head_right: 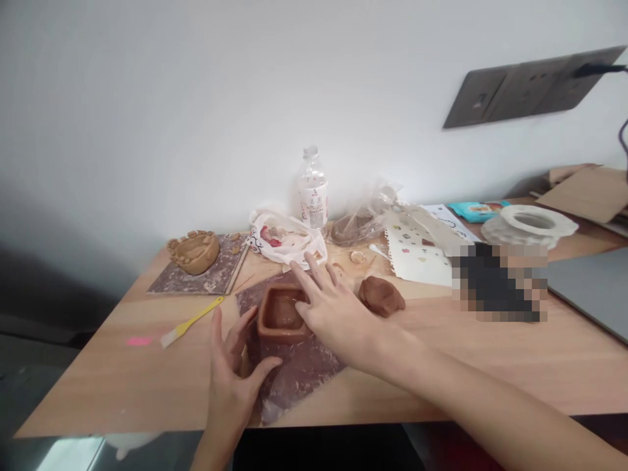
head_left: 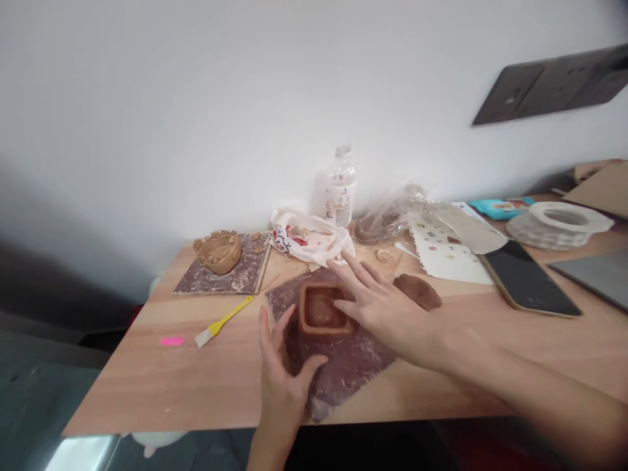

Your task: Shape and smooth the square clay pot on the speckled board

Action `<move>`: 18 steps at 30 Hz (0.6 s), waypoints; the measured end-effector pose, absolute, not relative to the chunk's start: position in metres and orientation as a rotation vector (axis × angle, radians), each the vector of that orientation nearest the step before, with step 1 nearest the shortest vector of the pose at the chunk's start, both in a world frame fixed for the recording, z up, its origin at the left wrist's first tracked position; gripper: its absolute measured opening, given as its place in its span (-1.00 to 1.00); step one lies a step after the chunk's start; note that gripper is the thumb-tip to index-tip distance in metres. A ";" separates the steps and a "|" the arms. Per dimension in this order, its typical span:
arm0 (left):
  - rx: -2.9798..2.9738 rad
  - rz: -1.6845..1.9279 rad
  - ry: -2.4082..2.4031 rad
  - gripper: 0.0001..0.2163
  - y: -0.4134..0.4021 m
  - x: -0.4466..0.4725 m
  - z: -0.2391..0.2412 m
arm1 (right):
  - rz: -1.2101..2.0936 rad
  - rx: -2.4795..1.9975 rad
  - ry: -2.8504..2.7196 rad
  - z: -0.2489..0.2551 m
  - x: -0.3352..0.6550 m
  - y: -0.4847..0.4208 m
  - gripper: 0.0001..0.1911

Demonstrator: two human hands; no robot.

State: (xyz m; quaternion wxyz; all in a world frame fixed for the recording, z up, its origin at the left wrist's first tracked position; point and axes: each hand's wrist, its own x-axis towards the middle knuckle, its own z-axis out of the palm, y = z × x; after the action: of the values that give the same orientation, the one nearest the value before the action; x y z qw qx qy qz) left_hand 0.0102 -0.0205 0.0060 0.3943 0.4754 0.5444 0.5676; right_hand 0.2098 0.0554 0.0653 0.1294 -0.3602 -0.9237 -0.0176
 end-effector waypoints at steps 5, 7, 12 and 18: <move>1.237 1.414 1.395 0.04 -0.019 0.007 0.003 | -0.159 -1.062 -2.707 0.068 0.199 0.049 -0.94; 1.246 1.400 1.402 0.03 -0.018 0.007 0.002 | -0.071 -1.033 -2.673 0.074 0.198 0.048 -0.87; 1.232 1.396 1.429 0.04 -0.017 0.008 0.002 | 0.194 -1.054 -2.364 0.078 0.211 0.054 -0.42; 1.216 1.439 1.446 0.03 -0.016 0.008 -0.001 | -0.083 -1.569 -2.299 0.062 0.274 0.100 -0.36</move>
State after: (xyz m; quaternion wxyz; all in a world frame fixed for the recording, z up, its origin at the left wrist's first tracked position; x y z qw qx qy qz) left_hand 0.0081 -0.0162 -0.0014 0.3742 0.4748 0.5646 0.5620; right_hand 0.2744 0.0998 0.0621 0.1778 -0.5544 -0.8125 -0.0292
